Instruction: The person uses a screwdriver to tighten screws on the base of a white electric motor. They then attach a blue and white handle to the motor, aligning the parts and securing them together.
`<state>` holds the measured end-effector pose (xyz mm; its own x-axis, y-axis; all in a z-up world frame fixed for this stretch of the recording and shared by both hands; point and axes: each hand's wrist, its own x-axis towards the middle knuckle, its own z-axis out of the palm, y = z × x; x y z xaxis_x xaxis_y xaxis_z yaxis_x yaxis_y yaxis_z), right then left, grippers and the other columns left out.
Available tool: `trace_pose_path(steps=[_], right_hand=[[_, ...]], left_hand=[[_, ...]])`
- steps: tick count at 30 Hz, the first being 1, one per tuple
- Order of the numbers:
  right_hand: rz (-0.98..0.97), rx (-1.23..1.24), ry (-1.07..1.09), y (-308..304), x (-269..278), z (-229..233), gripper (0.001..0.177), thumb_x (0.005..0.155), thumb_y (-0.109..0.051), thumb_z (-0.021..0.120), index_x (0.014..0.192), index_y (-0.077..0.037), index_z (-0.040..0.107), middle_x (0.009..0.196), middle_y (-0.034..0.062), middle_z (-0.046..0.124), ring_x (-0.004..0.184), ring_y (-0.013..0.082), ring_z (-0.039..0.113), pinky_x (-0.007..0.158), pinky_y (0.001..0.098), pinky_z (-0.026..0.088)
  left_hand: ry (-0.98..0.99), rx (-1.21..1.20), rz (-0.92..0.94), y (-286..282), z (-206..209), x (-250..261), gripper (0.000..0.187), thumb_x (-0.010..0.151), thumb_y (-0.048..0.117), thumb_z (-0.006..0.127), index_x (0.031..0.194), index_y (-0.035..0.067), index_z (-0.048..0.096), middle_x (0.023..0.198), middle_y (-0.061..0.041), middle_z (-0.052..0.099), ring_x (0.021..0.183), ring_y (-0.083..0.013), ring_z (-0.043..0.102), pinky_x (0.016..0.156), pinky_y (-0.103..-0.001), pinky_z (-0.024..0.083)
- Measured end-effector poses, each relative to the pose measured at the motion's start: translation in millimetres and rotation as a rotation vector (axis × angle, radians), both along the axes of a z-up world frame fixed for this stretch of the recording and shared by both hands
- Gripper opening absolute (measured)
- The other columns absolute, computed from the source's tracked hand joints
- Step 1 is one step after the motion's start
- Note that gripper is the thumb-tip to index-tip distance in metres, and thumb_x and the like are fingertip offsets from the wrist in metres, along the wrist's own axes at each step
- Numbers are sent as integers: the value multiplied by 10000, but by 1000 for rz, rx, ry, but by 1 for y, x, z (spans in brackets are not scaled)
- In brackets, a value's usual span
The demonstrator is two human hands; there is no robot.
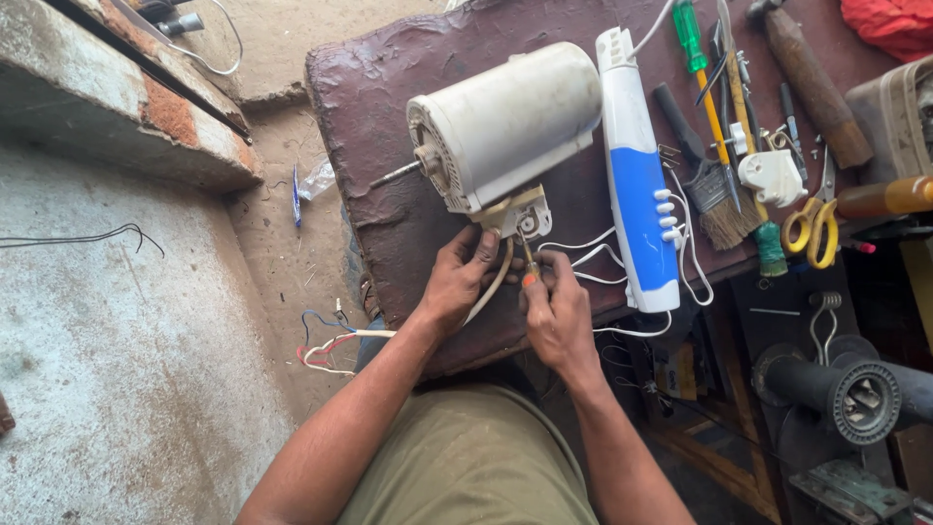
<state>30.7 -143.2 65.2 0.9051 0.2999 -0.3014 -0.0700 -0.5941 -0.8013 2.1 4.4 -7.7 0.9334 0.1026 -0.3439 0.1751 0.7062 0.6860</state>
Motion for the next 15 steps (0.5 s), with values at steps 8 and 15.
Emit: trace_pose_path(steps=[8,15], right_hand=[[99,41,-384,13,-8,-14,272,1073,-179,541,1255,22,526,852,150,750,720,236,760,592,357,576],[80,76,-301,5,-9,-31,289,1076,-211,536,1265,6,504,803,110,715,655,182,688,563,335,514]], left_hand=[[42,12,27,-2,-1,1,550,968,460,608,1278,5,606,1099,-113,720,974,-208,728,820,-361,639],[49,27,26,-2,-2,1,552,968,478,613,1261,10,612,1105,-97,725,1017,-173,731,863,-331,642]])
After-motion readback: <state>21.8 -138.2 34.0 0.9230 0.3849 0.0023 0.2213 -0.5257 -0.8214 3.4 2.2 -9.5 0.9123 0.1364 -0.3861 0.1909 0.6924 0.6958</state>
